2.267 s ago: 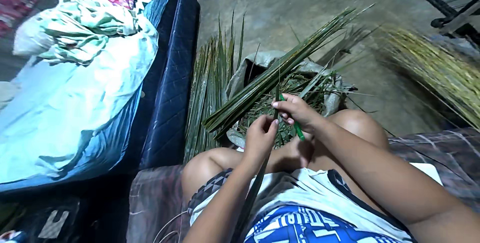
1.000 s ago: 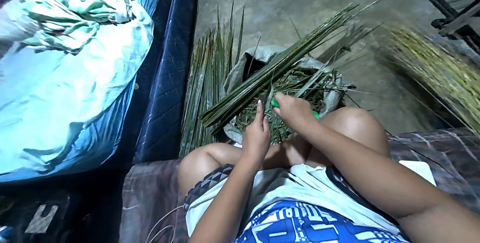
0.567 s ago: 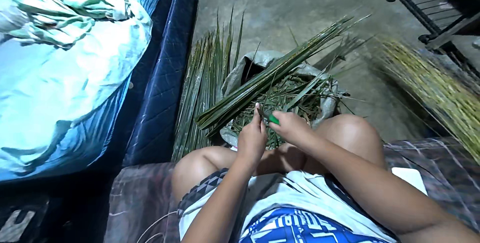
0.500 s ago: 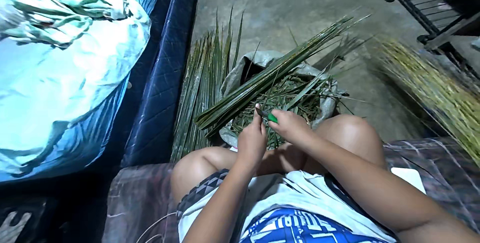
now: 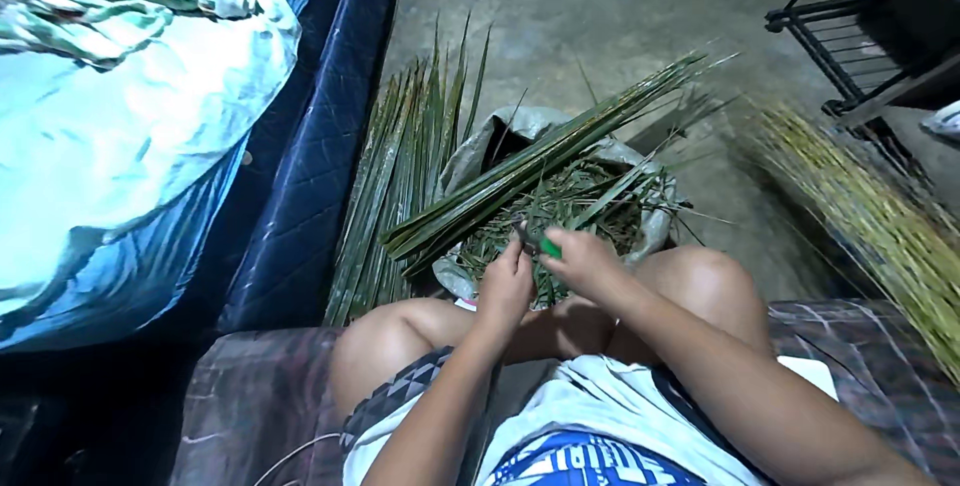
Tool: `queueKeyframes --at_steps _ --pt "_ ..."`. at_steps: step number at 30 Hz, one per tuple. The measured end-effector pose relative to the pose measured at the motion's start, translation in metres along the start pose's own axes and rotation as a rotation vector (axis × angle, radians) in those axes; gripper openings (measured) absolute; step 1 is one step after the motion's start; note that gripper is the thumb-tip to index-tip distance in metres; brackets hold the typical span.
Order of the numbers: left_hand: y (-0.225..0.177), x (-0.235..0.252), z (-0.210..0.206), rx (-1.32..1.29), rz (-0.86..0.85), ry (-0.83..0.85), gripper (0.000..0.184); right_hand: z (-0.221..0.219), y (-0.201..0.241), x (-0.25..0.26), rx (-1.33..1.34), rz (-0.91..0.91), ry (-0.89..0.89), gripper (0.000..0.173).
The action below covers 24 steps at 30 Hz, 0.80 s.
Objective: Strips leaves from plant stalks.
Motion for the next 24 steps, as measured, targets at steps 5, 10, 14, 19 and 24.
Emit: queueKeyframes --at_steps 5,10,14,19,24 --pt "0.004 0.000 0.003 -0.327 0.008 0.078 0.042 -0.002 0.004 0.005 -0.155 -0.002 -0.024 0.031" --pt "0.004 -0.001 0.002 -0.428 -0.030 0.157 0.046 0.031 -0.027 0.037 -0.053 -0.185 -0.290 0.026" --pt "0.007 0.001 0.002 -0.447 -0.025 0.177 0.046 0.039 -0.037 0.037 0.059 -0.155 -0.426 0.024" --pt "0.009 0.001 0.005 -0.524 -0.012 0.186 0.034 0.001 -0.007 0.007 -0.065 0.022 -0.010 0.029" --pt "0.010 0.000 0.005 -0.551 -0.007 0.220 0.036 0.006 -0.004 0.014 -0.174 -0.021 -0.073 0.028"
Point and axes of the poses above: each hand's wrist, its own x-axis towards the middle knuckle, its own z-axis out of the back of the hand, y = z × x, the point moved 2 cm from there along x, towards the middle knuckle, and after that the axes turned 3 degrees about -z, right-handed, at the moved point
